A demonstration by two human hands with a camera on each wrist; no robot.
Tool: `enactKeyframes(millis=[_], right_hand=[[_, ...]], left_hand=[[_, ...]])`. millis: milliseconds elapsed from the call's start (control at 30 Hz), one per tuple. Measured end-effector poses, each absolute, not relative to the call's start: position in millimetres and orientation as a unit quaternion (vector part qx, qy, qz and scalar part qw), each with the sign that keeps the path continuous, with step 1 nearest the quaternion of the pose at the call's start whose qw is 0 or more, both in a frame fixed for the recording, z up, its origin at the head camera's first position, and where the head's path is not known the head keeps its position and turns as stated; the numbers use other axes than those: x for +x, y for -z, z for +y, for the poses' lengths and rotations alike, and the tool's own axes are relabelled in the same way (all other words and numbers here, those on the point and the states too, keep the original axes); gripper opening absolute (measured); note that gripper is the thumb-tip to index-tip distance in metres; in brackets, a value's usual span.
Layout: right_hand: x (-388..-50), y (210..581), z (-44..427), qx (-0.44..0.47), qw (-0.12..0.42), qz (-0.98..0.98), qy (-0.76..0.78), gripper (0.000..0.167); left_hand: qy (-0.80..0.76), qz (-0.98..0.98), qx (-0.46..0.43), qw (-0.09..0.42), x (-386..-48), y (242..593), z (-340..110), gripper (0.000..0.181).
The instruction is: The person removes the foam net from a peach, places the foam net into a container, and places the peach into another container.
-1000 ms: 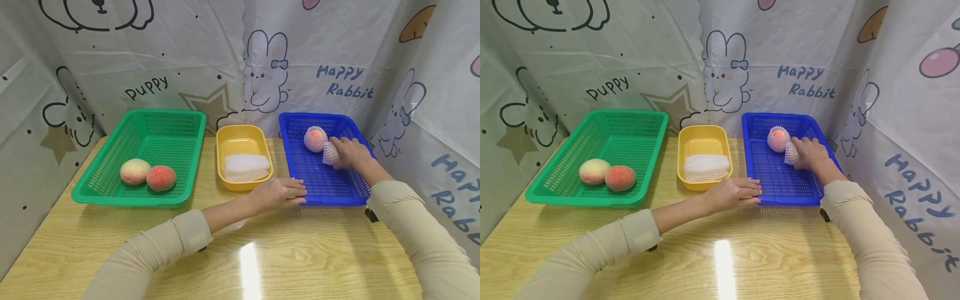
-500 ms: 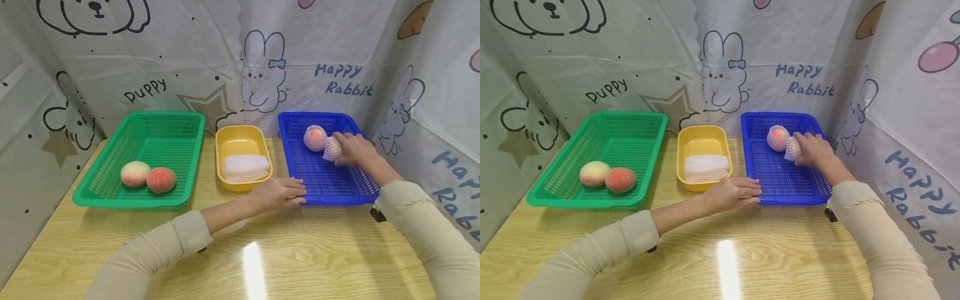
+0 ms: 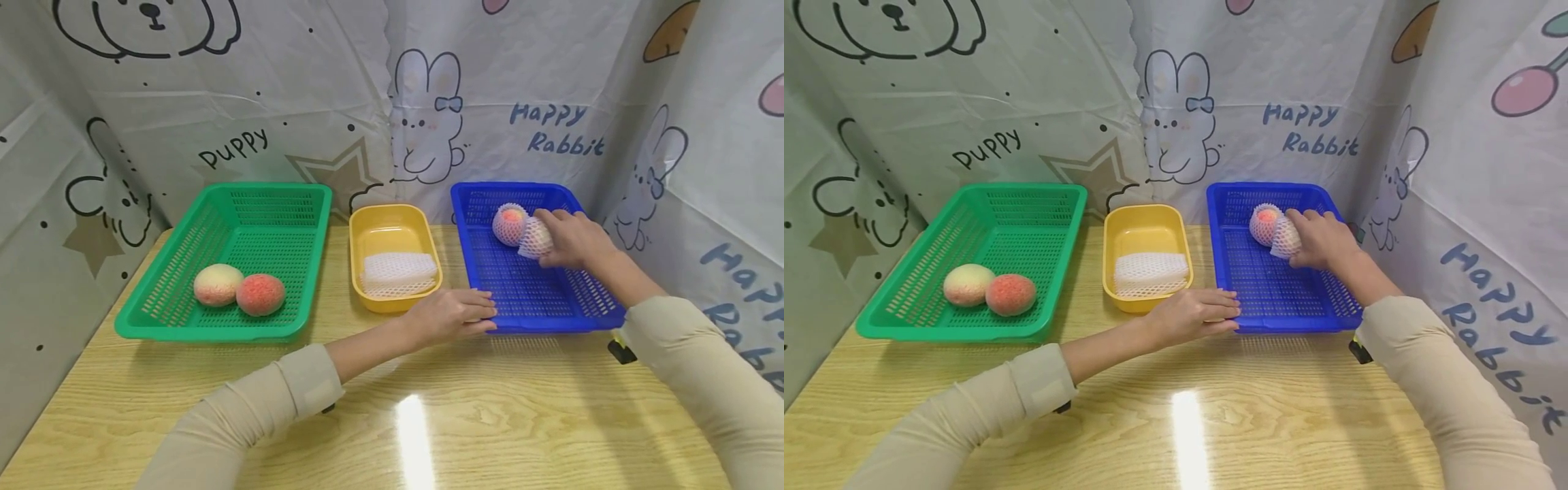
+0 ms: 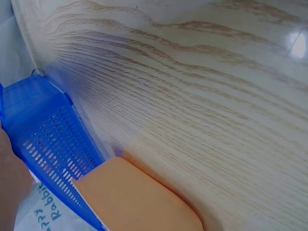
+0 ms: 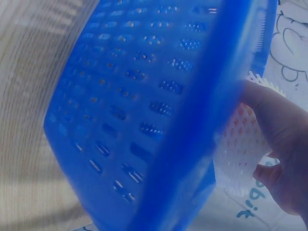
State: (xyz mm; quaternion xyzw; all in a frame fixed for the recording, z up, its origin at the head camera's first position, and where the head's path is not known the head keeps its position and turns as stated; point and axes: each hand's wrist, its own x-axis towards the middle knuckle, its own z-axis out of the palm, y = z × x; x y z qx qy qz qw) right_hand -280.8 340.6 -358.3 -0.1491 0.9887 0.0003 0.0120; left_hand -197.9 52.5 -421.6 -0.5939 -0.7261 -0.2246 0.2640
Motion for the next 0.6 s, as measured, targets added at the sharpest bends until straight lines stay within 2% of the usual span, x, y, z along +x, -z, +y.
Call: enactKeyframes(millis=[467, 600], right_hand=[[-263.1, 336.6, 318.2, -0.218, -0.052, 0.975, -0.007, 0.09], [-258.6, 332.2, 306.8, -0.24, -0.056, 0.969, -0.01, 0.09]], left_hand=[[0.221, -0.73, -0.592, 0.261, -196.9, 421.1, 52.9, 0.022], [0.219, -0.73, -0.591, 0.262, -197.5, 420.8, 52.8, 0.021]])
